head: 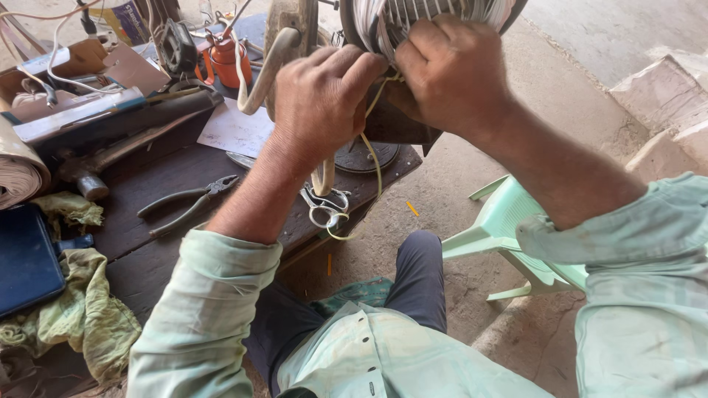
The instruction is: The person secures a wound copper coil by repeatedly wrapping and tying yellow insulating tape around the coil's core and wire ends. They use scissors to cut the tape and pliers to adjust the tape and wires. The person works at a cluttered wooden workbench in a workshop setting.
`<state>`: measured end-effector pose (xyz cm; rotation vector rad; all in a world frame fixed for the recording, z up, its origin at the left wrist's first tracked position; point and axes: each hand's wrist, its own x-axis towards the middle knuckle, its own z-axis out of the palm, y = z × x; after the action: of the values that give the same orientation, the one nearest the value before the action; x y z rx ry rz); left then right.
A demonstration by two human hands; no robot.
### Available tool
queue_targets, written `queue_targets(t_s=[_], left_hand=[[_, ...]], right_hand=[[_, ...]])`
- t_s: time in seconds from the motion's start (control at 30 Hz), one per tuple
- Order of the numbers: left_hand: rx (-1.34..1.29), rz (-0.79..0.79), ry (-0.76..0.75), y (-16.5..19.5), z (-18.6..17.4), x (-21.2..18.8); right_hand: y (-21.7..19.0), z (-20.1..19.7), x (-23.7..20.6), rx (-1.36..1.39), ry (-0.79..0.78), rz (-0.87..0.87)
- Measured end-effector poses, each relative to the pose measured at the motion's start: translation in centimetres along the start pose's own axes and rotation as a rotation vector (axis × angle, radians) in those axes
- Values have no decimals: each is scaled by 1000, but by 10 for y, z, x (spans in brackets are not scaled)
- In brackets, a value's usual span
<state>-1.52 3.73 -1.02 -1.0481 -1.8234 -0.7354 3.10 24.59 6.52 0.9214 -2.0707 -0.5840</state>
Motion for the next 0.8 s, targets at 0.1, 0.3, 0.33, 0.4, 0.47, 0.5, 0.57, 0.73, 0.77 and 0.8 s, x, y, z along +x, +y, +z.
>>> queue_targets(t_s=[0.1,0.3,0.33,0.4,0.47,0.5,0.57,0.73,0.77,0.8], left_hand=[[-142,-27,92,0,2,-4],[0,19,26,-4,0,1],[1,20,29,-3,-3,0],[8,40,46,-3,-10,0],[81,63,74,-1,-18,-1],[113,72,83,0,-21,0],[180,107,58,-1,-28,1],[289,176,135,-9,-45,-2],[320,192,146,-13,-51,-8],[355,206,158,-18,-58,-14]], right_hand=[[3,1,-4,20,-49,13],[3,-3,11,78,-168,61],[1,-6,14,60,-149,36],[0,-16,22,4,-101,-10],[2,-33,25,-105,-36,-96],[2,-40,25,-156,-8,-135],[11,-54,27,-145,-73,-196],[31,-62,27,-199,-128,-291],[32,-61,25,-187,-114,-277],[34,-59,23,-174,-98,-266]])
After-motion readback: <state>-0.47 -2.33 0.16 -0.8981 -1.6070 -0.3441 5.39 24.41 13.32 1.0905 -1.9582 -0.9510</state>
